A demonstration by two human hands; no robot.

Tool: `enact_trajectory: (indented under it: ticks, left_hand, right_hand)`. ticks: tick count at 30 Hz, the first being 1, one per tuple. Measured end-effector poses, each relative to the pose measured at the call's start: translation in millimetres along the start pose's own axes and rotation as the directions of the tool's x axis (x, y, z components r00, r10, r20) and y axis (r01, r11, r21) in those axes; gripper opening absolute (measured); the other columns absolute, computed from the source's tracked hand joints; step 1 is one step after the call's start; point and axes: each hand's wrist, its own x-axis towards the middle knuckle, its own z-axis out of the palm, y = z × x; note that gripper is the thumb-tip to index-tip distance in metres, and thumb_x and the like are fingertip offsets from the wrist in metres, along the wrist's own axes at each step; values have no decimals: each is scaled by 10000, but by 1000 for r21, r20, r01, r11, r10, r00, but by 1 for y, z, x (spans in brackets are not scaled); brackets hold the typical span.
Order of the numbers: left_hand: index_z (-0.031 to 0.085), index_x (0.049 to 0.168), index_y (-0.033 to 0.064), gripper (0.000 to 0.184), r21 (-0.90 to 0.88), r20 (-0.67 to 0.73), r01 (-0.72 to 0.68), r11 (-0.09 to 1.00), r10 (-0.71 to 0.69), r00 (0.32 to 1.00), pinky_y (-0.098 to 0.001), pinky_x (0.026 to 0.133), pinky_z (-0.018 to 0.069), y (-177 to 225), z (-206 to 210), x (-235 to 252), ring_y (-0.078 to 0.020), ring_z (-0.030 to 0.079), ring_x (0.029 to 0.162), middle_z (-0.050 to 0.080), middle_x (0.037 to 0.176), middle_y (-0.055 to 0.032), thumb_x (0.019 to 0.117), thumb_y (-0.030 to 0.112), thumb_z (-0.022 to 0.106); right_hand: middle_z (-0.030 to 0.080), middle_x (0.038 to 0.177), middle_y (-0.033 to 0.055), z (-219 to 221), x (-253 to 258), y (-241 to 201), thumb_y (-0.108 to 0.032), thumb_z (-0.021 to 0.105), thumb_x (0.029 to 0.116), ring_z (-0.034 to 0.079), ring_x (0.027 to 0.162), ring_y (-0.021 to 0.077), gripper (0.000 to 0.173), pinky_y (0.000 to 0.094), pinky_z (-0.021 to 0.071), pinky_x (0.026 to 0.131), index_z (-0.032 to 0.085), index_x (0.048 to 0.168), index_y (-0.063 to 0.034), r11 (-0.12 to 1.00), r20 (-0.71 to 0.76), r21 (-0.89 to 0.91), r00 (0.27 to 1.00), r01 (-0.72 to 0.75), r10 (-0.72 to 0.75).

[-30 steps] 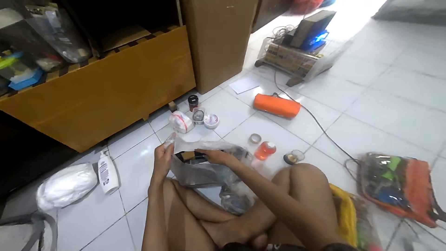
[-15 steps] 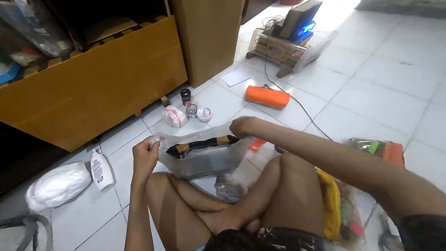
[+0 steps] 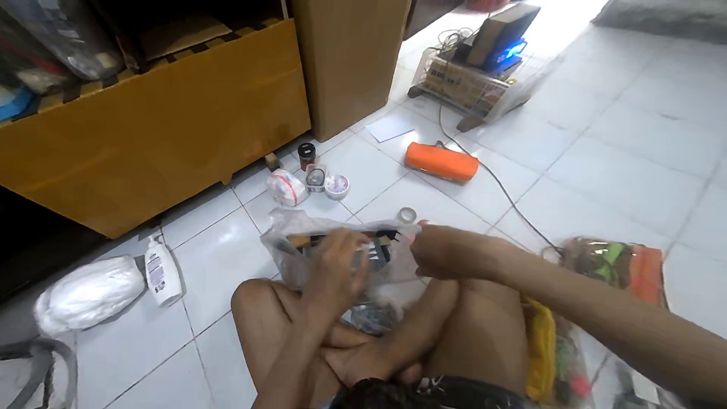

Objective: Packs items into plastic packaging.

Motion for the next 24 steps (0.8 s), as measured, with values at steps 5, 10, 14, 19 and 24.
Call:
enact_trajectory:
  ticks: [5,10,14,19,24]
  left_hand:
    - [542,1401,-73,375,36,699,244,969,-200,687,-528,1149,374,-20,92,53,-408,478,1390,522,1453,-277,1068,61,434]
    - [581,1362,-55,353,91,583,217,972,-229,780,-541,1144,378,-31,143,70,-394,540,1337,613,1356,-258,1055,78,471]
    - [618,1357,-6,361,34,624,197,980,-175,762,-537,1163,347,-40,148,73,-383,526,1353,606,1380,-240,1089,116,408]
    - [741,1196,25,261,9,578,166,986,-141,804,-600,1220,187,-53,161,56,-393,385,1462,515,1506,-199,1027,114,563]
    - [737,1233,78,271,-5,563,252,968,-206,800,-657,1211,126,-52,157,58,-386,370,1471,509,1514,-187,982,133,654]
  right_hand:
    - [655,1061,333,3,-1,10,-206,557,1067,619,1087,497,377,606,450,958,657,1033,155,1000,-32,3,999,24,-23]
    - [653,1089,324,-3,-1,14,-236,533,1080,619,1107,479,397,598,451,968,658,1072,142,999,-22,35,999,24,-23]
    - [653,1066,320,-8,0,17,-254,524,1085,622,1087,476,415,603,450,957,654,1059,139,998,-32,42,999,36,-35]
    - [656,1019,305,-13,4,18,-255,528,1084,638,1030,453,413,581,470,917,658,1049,135,995,-55,46,995,85,-82]
    - [655,994,294,-24,5,8,-226,523,1084,632,1023,448,389,578,464,921,663,1003,128,992,-110,-24,986,126,-128]
